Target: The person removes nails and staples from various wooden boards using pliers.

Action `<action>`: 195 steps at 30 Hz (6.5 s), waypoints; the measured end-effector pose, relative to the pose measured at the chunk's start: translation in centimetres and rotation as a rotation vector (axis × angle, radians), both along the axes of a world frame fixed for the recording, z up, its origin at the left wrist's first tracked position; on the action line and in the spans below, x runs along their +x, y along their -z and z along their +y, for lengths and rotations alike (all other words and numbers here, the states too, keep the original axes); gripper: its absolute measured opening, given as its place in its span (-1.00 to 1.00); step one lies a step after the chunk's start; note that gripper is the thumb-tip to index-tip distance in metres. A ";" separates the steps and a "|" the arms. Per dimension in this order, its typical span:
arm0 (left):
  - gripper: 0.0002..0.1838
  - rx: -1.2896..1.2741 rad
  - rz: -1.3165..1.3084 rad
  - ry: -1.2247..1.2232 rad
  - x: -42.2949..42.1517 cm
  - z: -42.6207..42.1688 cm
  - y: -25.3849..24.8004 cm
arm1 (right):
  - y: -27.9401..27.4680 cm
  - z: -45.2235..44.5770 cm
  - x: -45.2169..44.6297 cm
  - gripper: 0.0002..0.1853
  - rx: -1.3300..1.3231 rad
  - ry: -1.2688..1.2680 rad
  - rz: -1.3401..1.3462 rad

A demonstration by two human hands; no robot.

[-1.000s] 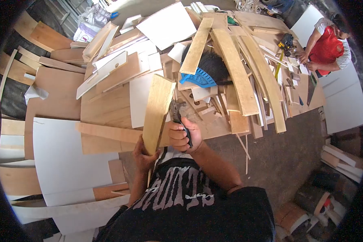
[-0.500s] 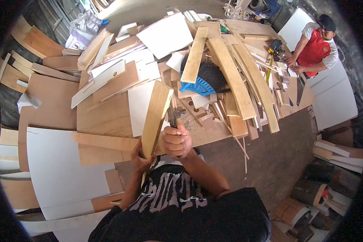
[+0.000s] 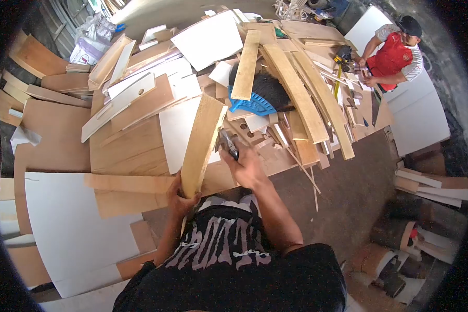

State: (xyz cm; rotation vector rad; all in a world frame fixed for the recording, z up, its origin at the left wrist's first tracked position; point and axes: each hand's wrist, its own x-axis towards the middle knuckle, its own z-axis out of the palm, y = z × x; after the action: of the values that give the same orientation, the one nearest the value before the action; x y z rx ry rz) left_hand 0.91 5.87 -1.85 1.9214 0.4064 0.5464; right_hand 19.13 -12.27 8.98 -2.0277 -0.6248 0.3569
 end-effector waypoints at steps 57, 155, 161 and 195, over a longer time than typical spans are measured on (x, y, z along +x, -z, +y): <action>0.02 -0.141 0.203 -0.022 5.7 -1.6 -6.6 | 0.6 1.3 12.9 -0.68 -0.222 0.337 -1.057; -0.05 -0.265 0.415 0.087 -2.1 2.2 4.1 | 22.2 -5.1 2.2 -0.57 -0.602 0.300 0.051; -0.02 -0.341 0.402 0.221 -3.0 5.2 5.1 | 17.2 -4.5 -0.6 -0.62 -0.234 0.244 -0.027; 0.10 0.225 0.192 0.015 -4.7 7.1 0.2 | 2.1 5.5 -4.1 -0.65 -0.142 0.413 -0.277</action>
State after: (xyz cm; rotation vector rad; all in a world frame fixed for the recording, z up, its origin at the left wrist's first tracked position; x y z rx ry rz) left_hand -3.80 12.99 -2.00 2.2019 0.4685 0.4126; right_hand 15.07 -6.80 6.84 -2.3001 -0.3356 -0.1312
